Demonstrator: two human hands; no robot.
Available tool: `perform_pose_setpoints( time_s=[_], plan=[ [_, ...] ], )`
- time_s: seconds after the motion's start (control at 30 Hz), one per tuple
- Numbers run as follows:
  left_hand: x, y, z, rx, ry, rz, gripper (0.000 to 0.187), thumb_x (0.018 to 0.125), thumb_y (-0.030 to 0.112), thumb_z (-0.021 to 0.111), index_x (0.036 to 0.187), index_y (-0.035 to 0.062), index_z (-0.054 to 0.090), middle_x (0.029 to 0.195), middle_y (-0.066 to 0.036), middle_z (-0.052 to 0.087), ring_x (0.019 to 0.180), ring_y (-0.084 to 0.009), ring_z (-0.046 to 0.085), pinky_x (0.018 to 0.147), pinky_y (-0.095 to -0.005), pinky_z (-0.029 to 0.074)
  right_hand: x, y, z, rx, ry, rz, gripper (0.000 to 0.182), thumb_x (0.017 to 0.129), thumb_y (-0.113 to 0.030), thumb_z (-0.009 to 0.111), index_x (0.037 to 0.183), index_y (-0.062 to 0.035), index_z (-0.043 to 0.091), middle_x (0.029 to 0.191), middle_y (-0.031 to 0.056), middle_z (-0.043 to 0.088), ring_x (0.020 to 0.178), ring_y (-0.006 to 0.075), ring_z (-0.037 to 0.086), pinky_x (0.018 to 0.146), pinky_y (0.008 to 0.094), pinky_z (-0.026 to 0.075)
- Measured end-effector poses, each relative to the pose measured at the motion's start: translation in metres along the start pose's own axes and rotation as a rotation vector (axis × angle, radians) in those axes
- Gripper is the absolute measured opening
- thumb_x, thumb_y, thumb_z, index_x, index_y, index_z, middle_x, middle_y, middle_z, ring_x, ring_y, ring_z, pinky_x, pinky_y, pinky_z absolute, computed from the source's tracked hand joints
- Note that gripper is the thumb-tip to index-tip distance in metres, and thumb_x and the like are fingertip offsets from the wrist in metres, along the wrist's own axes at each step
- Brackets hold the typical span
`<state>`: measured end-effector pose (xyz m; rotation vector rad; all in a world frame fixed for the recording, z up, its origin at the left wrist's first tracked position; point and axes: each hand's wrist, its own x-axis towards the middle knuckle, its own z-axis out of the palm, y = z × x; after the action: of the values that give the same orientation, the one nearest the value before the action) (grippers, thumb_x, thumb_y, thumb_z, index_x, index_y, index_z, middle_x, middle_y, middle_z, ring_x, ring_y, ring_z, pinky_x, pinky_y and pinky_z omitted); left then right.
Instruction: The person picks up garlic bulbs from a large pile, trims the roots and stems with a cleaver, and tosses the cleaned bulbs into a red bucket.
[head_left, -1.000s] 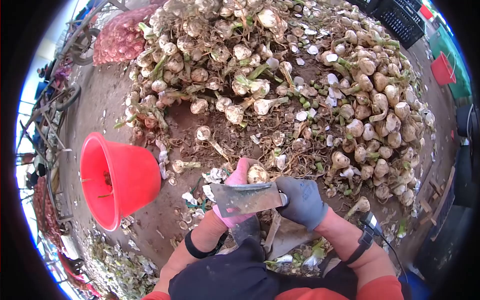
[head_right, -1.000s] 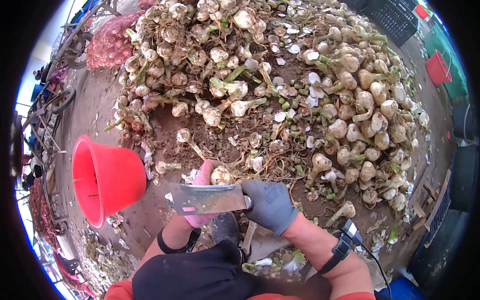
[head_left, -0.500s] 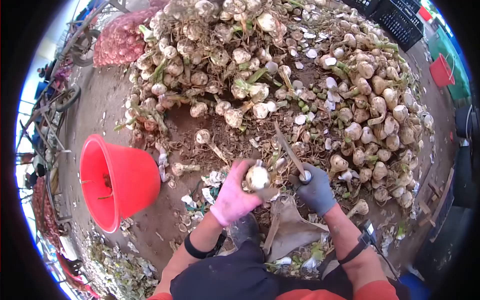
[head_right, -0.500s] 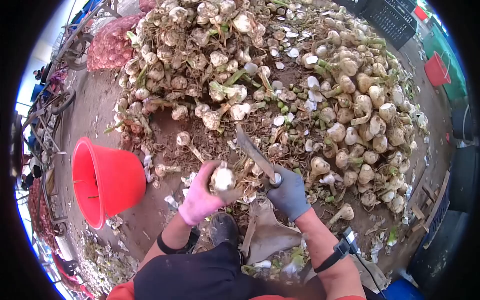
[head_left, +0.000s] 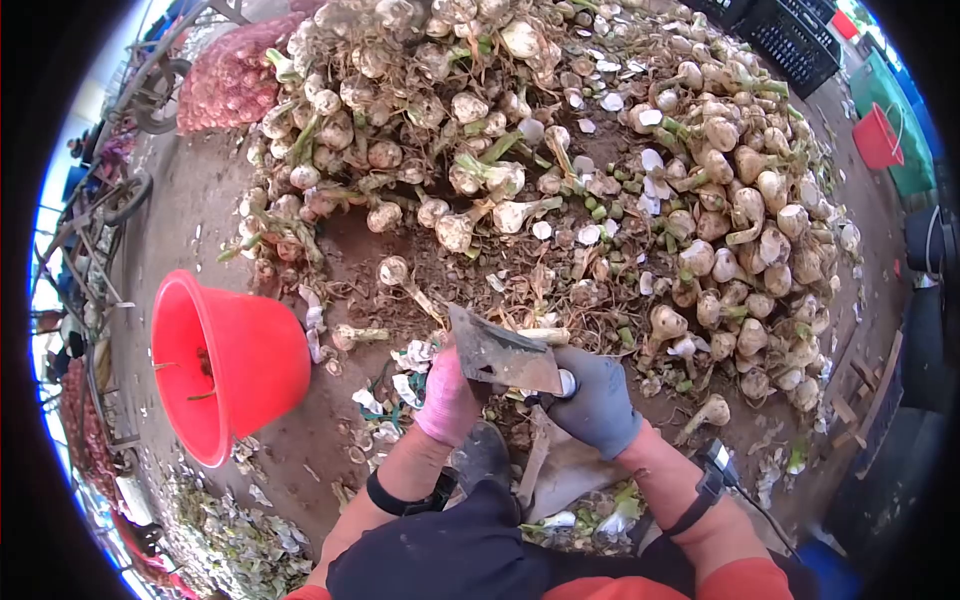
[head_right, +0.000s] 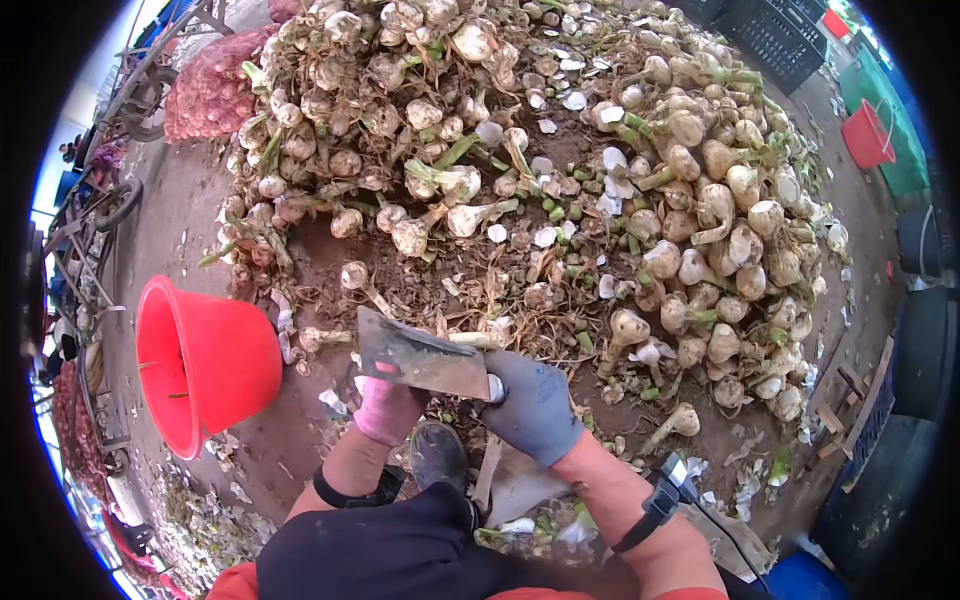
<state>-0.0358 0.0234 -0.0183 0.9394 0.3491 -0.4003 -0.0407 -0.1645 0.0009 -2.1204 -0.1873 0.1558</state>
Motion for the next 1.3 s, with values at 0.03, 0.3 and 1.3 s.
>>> perform_pose_setpoints(
  time_s=[0.03, 0.3, 1.3],
  plan=[
    [0.001, -0.005, 0.0, 0.019, 0.017, -0.029, 0.045, 0.092, 0.044, 0.051, 0.122, 0.0103, 0.051, 0.105, -0.006, 0.059, 0.092, -0.0171, 0.059, 0.073, -0.0319, 0.051, 0.002, 0.006, 0.0, -0.002, 0.0, 0.0, 0.027, 0.07, -0.012, 0.073, 0.096, -0.0103, 0.066, 0.081, 0.015, 0.066, 0.077, 0.0349, 0.065, 0.065, 0.0397, 0.052],
    [0.001, -0.001, -0.004, -0.28, -0.003, -0.297, 0.034, 0.093, 0.039, 0.043, 0.1, 0.0084, 0.057, 0.072, -0.001, 0.048, 0.052, -0.0075, 0.032, 0.051, -0.0246, 0.029, -0.008, 0.053, 0.01, 0.028, -0.083, 0.162, 0.014, 0.081, -0.015, 0.071, 0.089, -0.005, 0.065, 0.073, 0.0163, 0.062, 0.065, 0.0298, 0.062, 0.062, 0.0359, 0.048],
    [0.106, 0.039, -0.098, 1.556, 0.851, 0.286, 0.076, 0.064, 0.026, 0.083, 0.127, 0.0059, 0.046, 0.124, -0.023, 0.047, 0.109, -0.0401, 0.054, 0.095, -0.0436, 0.045, 0.002, 0.061, 0.005, 0.406, -0.069, 0.452, 0.009, 0.078, -0.005, 0.072, 0.082, -0.0017, 0.064, 0.072, 0.0037, 0.066, 0.068, 0.0104, 0.059, 0.064, 0.0279, 0.047]
  ],
)
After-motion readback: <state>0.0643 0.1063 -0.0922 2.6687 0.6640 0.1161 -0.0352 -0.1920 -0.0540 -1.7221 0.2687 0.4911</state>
